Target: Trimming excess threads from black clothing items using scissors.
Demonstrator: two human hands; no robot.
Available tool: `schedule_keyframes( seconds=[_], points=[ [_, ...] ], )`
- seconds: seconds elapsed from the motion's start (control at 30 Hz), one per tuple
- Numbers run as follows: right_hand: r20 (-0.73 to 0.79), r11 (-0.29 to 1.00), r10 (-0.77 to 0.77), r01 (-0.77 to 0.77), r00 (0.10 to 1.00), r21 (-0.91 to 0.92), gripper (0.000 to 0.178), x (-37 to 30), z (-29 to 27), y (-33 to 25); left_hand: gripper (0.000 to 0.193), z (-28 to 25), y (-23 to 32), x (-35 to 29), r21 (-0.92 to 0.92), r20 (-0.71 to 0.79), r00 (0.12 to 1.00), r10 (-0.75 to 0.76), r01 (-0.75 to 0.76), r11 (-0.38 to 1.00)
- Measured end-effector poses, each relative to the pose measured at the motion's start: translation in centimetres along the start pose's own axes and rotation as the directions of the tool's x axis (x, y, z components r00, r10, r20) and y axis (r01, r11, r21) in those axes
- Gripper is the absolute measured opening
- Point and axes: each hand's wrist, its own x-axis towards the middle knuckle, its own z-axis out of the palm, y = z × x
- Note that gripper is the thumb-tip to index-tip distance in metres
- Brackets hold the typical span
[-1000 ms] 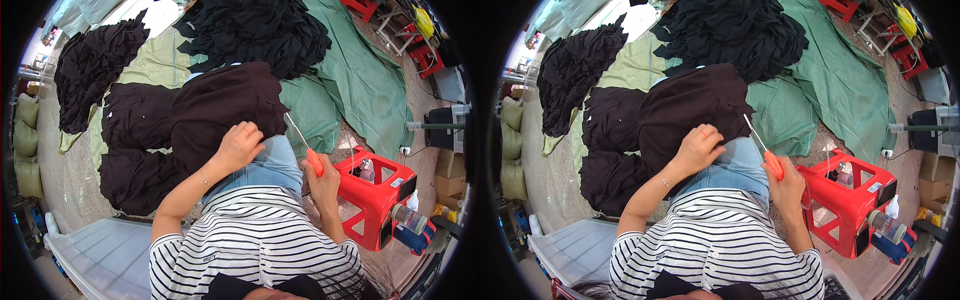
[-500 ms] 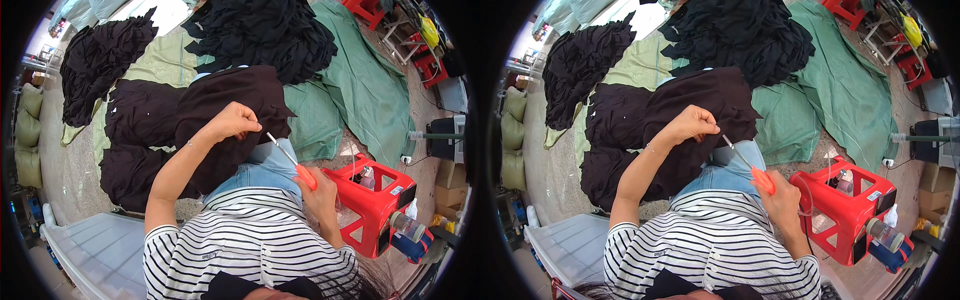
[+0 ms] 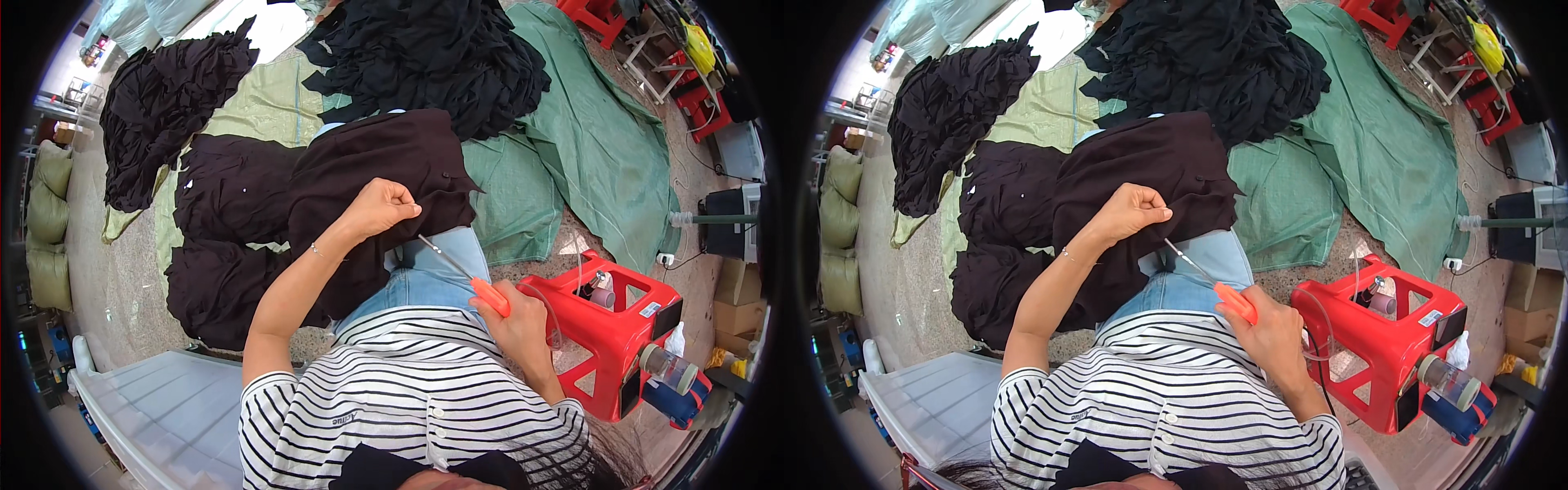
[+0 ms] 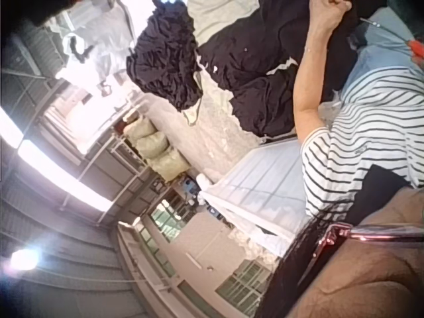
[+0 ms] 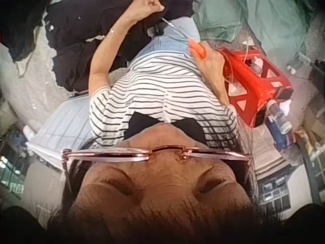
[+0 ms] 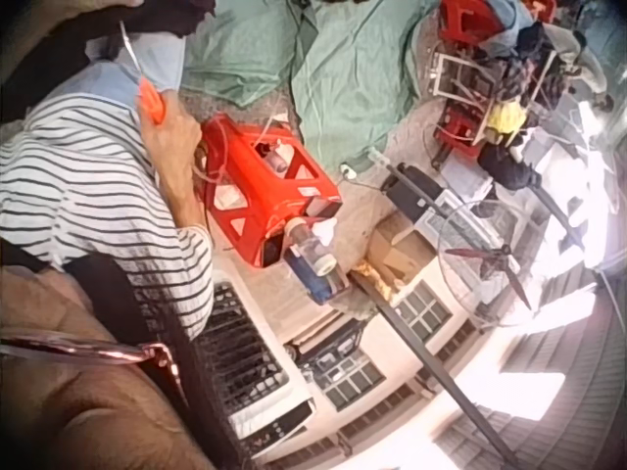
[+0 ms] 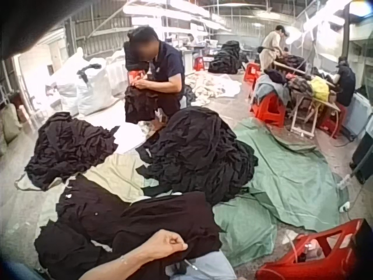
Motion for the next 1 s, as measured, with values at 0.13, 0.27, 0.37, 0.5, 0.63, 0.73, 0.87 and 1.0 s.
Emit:
schedule_keyframes(
  seconds=[0.13,0.27,0.37,0.5,0.63,0.73,0.87,1.0],
  points=[
    [-0.139,0.999,0.029,-0.031,0.99,-0.014,0.03,0.4,-0.3,0.5,0.017,1.4,0.3,-0.1,0.201,-0.042,0.979,0.202,-0.19,0.961],
    [-0.207,0.997,0.024,-0.038,0.978,-0.063,0.033,0.6,-0.6,1.3,0.037,4.0,1.7,-0.4,0.593,-0.089,0.899,0.428,-0.297,0.748],
    [-0.192,0.994,0.085,-0.097,0.978,-0.052,0.031,0.7,-0.7,1.3,0.045,5.9,1.8,-0.2,0.784,-0.044,0.752,0.658,-0.382,0.489],
    [-0.212,0.995,0.098,-0.104,0.972,-0.015,0.031,0.7,-0.7,1.5,0.034,6.8,0.8,0.7,0.847,-0.016,0.694,0.72,-0.373,0.378],
    [-0.246,0.996,0.082,-0.087,0.966,-0.013,0.03,1.0,-0.7,1.8,0.01,5.4,0.4,1.9,0.646,-0.212,0.77,0.602,-0.352,0.678],
    [-0.229,0.998,0.066,-0.066,0.971,0.006,0.03,1.1,-0.7,1.6,0.018,2.5,0.8,2.7,-0.177,-0.069,0.998,0.005,-0.017,0.984],
    [-0.184,0.997,0.046,-0.056,0.982,-0.047,0.031,1.1,-0.1,1.2,0.015,1.7,0.5,2.3,-0.404,0.056,0.996,-0.068,0.085,0.911],
    [-0.168,0.998,0.026,-0.034,0.985,-0.045,0.031,1.1,0.0,0.9,0.015,1.5,-0.2,2.4,-0.438,0.033,0.998,-0.055,0.064,0.897]
  ],
)
